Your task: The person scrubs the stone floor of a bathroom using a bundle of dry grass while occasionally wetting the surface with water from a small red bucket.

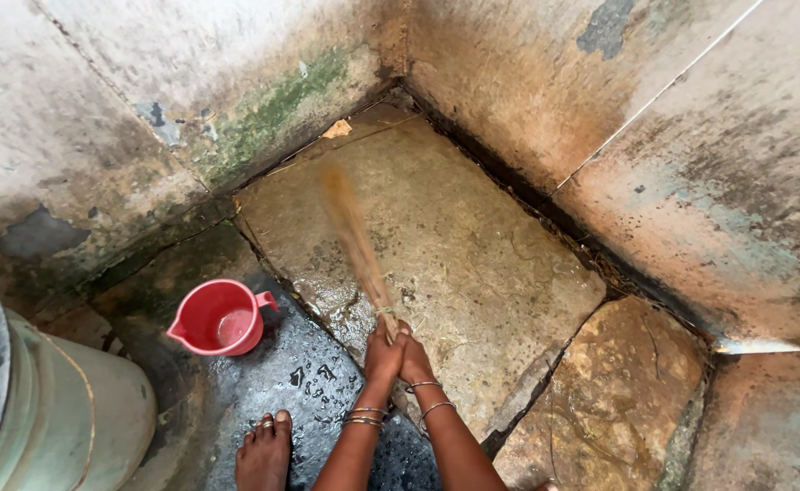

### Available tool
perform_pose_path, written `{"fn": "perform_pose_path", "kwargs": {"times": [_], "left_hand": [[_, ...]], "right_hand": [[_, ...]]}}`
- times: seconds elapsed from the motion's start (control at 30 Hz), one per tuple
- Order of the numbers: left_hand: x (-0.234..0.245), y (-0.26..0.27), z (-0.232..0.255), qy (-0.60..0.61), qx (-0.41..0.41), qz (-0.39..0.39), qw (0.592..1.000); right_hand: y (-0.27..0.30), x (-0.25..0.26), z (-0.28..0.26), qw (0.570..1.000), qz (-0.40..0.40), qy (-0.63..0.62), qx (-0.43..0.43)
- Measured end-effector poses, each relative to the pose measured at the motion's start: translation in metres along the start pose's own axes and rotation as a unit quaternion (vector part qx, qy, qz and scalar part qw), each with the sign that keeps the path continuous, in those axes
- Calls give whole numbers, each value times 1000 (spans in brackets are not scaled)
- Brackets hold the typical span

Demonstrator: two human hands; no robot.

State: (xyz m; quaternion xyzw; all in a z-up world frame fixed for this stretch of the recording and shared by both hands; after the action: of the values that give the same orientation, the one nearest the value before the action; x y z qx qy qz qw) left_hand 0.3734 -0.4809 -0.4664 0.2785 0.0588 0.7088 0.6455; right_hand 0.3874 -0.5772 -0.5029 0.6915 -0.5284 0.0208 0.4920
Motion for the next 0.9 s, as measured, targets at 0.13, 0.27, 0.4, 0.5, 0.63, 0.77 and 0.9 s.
{"fn": "perform_pose_path", "kwargs": {"times": [0.13,0.27,0.4,0.5,0.63,0.77,0.9], "left_hand": [[-10,5,13,65,-15,-42,997],[-50,-1,15,55,-55,-120,990],[-50,-2,16,-40,-121,-89,988],[-26,7,19,-48,-92,-48,993],[17,35,34,-22,47,1,999],[8,45,31,31,104,-13,994],[-38,9,20,-33,-95,-78,992]], "right_hand": [[6,27,22,993,40,-56,-98],[-8,38,67,953,149,-245,-102],[-23,12,76,793,94,-595,-90],[-27,-6,48,916,24,-399,-37],[-15,-22,16,994,-20,-104,33],[-3,-2,20,1000,12,13,-12],[-11,29,60,985,125,-74,-90]]}}
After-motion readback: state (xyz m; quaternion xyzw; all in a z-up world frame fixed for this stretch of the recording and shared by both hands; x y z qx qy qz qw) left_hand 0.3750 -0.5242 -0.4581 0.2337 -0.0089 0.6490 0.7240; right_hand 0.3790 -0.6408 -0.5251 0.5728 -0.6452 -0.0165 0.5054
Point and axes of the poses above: each hand's wrist, its own y-axis away from the middle knuckle, its own x-axis out of the back of the hand, z = x × y, the point moved 8 cm from there along -y, towards the middle knuckle, and after that the axes turned 11 degrees about -x, right-handed, at the moved point
